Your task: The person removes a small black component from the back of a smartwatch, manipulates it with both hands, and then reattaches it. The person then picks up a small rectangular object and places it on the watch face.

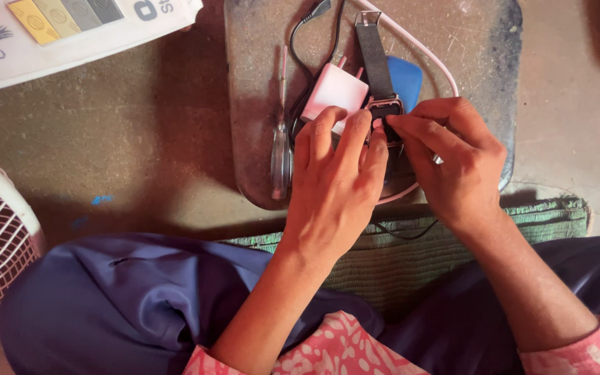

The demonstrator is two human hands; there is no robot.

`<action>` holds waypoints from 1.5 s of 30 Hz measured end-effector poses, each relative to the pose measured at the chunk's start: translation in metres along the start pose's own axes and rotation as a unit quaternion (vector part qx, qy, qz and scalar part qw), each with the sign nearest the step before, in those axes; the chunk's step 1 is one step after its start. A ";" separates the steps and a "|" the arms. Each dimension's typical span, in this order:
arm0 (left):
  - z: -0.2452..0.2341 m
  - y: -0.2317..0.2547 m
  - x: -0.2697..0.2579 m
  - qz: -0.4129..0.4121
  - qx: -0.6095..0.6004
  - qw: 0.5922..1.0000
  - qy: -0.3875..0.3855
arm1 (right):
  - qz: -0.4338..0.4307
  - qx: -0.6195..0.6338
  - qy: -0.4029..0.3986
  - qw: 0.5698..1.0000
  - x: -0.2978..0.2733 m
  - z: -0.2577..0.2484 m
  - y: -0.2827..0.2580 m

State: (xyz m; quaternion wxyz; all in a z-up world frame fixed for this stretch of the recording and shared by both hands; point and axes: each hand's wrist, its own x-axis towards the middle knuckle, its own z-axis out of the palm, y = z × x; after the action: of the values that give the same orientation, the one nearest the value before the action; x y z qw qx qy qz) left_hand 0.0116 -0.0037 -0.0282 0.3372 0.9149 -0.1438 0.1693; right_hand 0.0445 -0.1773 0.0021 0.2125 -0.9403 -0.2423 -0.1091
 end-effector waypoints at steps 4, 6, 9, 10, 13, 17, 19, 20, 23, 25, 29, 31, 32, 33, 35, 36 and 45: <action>0.001 0.000 -0.001 -0.005 -0.018 1.000 -0.005 | 0.016 0.024 -0.011 1.000 0.001 0.000 -0.003; 0.001 0.000 -0.001 -0.005 -0.021 1.000 -0.006 | 0.026 0.034 -0.020 0.999 0.003 -0.002 -0.006; 0.002 0.000 0.000 -0.003 -0.021 1.000 0.001 | 0.027 0.030 -0.037 0.998 0.004 -0.007 -0.015; 0.002 0.000 0.000 -0.004 -0.021 1.000 0.001 | 0.019 0.023 -0.044 0.999 0.004 -0.009 -0.018; 0.003 0.000 0.000 -0.003 -0.028 1.000 0.004 | 0.020 0.006 -0.070 0.997 0.007 -0.014 -0.025; 0.008 0.002 0.001 -0.086 -0.176 0.980 -0.018 | 0.023 -0.029 -0.097 0.995 0.016 -0.019 -0.030; 0.011 0.003 0.001 -0.092 -0.202 0.975 -0.024 | 0.011 -0.061 -0.104 0.993 0.019 -0.021 -0.031; 0.011 0.002 0.000 -0.057 -0.160 0.985 -0.017 | 0.005 -0.077 -0.107 0.991 0.020 -0.023 -0.031; 0.008 0.002 0.000 -0.008 -0.102 0.995 -0.005 | 0.028 -0.096 -0.126 0.987 0.022 -0.024 -0.029; 0.006 0.002 0.002 0.003 -0.084 0.996 -0.013 | 0.043 -0.083 -0.132 0.987 0.019 -0.026 -0.027; 0.010 0.000 -0.001 -0.115 -0.225 0.967 -0.022 | 0.097 0.161 -0.124 0.974 0.013 -0.024 -0.008; 0.012 0.001 -0.006 -0.114 -0.238 0.964 -0.016 | 0.125 0.223 -0.119 0.959 0.008 -0.024 0.004; 0.011 -0.001 -0.008 -0.050 -0.171 0.984 -0.017 | 0.139 0.254 -0.115 0.950 0.007 -0.024 0.007; 0.010 -0.004 -0.006 0.017 -0.100 0.995 -0.016 | 0.135 0.239 -0.112 0.955 0.007 -0.023 0.009; 0.008 -0.004 -0.005 0.003 -0.126 0.992 -0.012 | 0.130 0.209 -0.106 0.963 0.005 -0.022 0.009; 0.008 -0.005 -0.005 -0.005 -0.139 0.990 -0.011 | 0.145 0.210 -0.101 0.962 0.004 -0.021 0.009; 0.012 -0.003 -0.004 0.040 -0.037 0.997 -0.053 | 0.228 0.192 -0.059 0.953 0.001 -0.031 0.028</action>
State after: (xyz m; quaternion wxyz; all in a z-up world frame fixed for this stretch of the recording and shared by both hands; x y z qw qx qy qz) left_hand 0.0117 -0.0088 -0.0395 0.3559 0.9028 -0.2044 0.1286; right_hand 0.0567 -0.2132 0.0203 0.3932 -0.9169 -0.0498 0.0465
